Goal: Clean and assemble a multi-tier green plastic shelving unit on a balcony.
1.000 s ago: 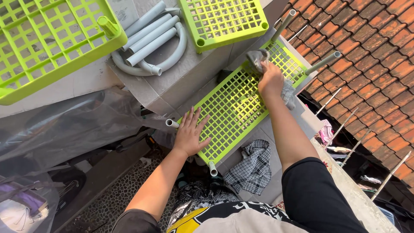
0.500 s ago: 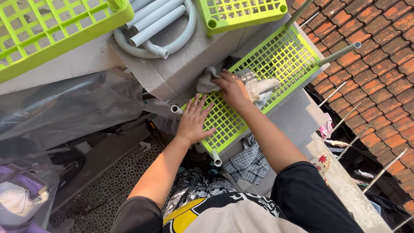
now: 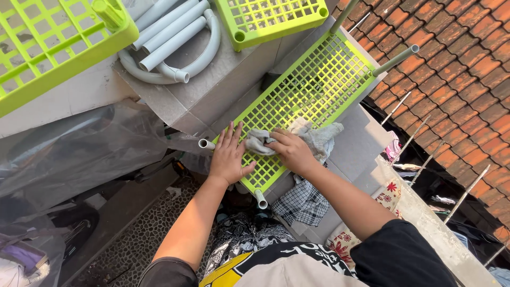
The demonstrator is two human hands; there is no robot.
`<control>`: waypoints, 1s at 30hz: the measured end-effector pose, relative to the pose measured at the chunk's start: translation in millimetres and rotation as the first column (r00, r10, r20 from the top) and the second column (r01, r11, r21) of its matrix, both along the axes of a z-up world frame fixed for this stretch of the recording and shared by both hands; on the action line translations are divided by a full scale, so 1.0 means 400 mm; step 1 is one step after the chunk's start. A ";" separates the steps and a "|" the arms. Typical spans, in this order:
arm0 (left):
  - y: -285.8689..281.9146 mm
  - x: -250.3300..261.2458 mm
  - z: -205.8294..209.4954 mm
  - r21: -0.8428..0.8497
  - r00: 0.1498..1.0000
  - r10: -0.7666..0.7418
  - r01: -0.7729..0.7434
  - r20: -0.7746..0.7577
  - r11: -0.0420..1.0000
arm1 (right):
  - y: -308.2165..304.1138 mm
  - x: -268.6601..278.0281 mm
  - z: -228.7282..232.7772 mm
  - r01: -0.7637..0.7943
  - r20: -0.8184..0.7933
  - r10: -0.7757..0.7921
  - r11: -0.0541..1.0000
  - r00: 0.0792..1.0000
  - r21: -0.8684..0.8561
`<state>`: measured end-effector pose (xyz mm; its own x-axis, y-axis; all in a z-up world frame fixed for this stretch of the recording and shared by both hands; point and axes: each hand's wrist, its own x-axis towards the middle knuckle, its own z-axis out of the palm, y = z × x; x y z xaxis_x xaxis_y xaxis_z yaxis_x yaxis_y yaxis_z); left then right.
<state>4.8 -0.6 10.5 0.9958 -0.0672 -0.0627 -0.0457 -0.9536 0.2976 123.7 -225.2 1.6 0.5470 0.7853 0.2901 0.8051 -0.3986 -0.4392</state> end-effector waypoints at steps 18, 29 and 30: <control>-0.005 0.008 0.009 -0.097 0.994 0.008 0.003 0.113 0.995 | -0.160 0.218 0.014 0.332 0.107 -0.345 0.935 0.932 0.128; -0.013 0.022 0.030 -0.080 0.997 0.007 -0.001 0.077 0.997 | -0.216 0.605 -0.067 0.694 0.322 -0.693 0.707 0.644 0.133; -0.011 0.020 0.031 -0.082 0.997 0.005 0.002 0.078 0.997 | -0.222 0.643 -0.086 0.720 0.338 -0.716 0.680 0.611 0.137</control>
<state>12.9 -5.1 22.8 0.9975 -0.0673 0.0213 -0.0704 -0.9263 0.3701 380.8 -314.0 -32.6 0.8050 0.1888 0.5624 0.3492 -0.9172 -0.1919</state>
